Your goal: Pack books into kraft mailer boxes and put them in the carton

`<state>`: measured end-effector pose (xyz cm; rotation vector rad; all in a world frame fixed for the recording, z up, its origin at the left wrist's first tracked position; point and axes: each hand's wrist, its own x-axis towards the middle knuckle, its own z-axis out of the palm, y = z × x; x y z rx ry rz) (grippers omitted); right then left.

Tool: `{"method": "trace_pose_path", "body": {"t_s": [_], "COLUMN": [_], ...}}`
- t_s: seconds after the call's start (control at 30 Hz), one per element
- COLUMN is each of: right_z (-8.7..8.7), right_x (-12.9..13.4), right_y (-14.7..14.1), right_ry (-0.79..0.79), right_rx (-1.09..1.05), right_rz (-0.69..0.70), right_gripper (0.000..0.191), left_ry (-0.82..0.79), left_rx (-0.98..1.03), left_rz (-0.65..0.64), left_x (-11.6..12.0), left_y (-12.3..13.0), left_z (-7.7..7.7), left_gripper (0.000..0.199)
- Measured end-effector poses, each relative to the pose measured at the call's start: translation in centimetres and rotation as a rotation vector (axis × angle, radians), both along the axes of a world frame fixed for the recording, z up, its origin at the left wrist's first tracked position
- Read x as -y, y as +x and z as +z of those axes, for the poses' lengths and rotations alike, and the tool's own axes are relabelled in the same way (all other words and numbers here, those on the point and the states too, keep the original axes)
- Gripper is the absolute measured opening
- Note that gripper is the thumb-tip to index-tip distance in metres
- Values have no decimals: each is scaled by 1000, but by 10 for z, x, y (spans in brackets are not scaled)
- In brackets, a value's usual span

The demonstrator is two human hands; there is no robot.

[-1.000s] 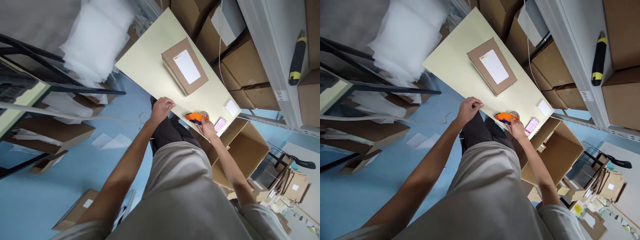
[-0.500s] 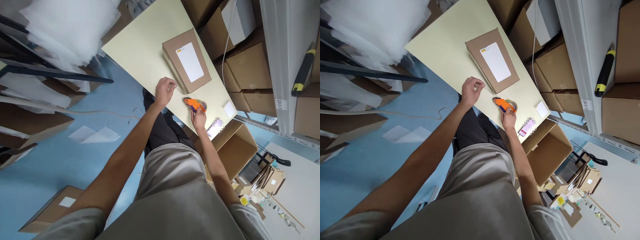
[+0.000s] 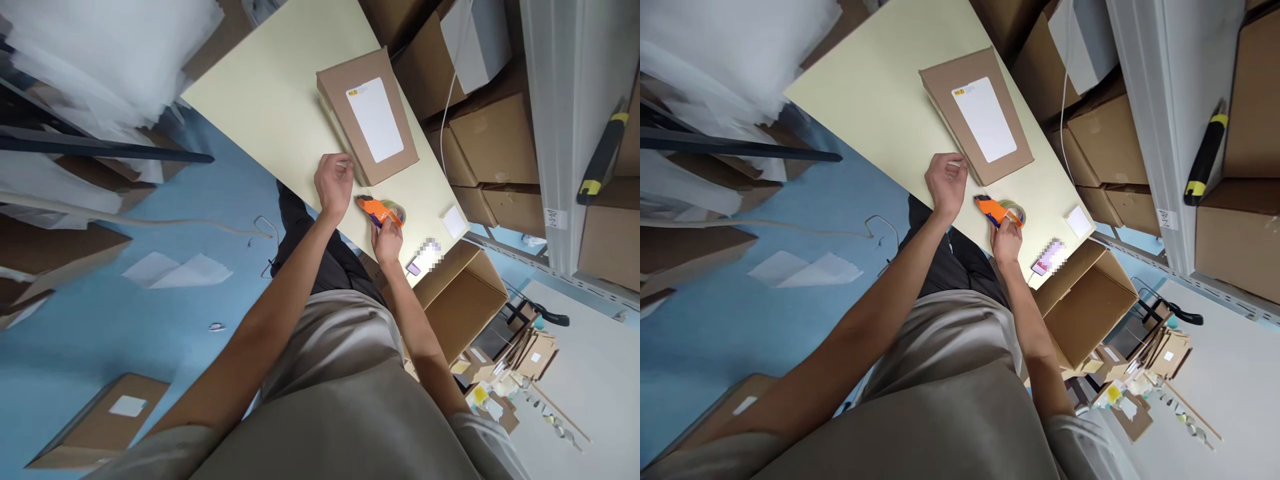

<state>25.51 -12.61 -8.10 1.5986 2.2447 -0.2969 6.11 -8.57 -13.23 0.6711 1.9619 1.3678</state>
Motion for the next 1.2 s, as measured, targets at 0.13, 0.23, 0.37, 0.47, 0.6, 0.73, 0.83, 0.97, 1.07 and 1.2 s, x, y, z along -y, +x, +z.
{"method": "trace_pose_path", "body": {"t_s": [0.13,0.23,0.37,0.47,0.6,0.73,0.83,0.97,1.07,1.2], "right_z": [3,3,3,3,2,-3,-8,-8,-4,5], "right_x": [0,-1,0,1,1,3,6,4,2,14], "right_y": [-14,-21,-22,-21,-18,-24,-37,-54,-57,-33], "right_ry": [-37,-45,-44,-61,-82,-50,-37,-69,-113,-170], "right_rx": [1,-23,-64,-75,-69,-103,-141,-157,-149,-85], "right_rz": [3,-28,-65,-74,-55,-18,38,65,50,-11], "right_gripper": [41,42,40,39,37,35,30,30,35,41], "left_ry": [11,16,-24,-63,-36,15,16,27,18,-14], "left_rx": [-3,5,19,63,87,161,199,172,131,110], "left_rz": [0,16,86,64,-51,-112,-286,-408,-421,-459], "left_x": [-9,-14,-15,-18,-29,-32,-27,-20,-19,-21], "left_y": [10,11,15,30,46,22,-13,-39,-41,-42], "left_z": [5,3,0,3,2,-6,-8,-9,-14,-22], "left_gripper": [47,61,69,80,82,79,76,81,87,90]}}
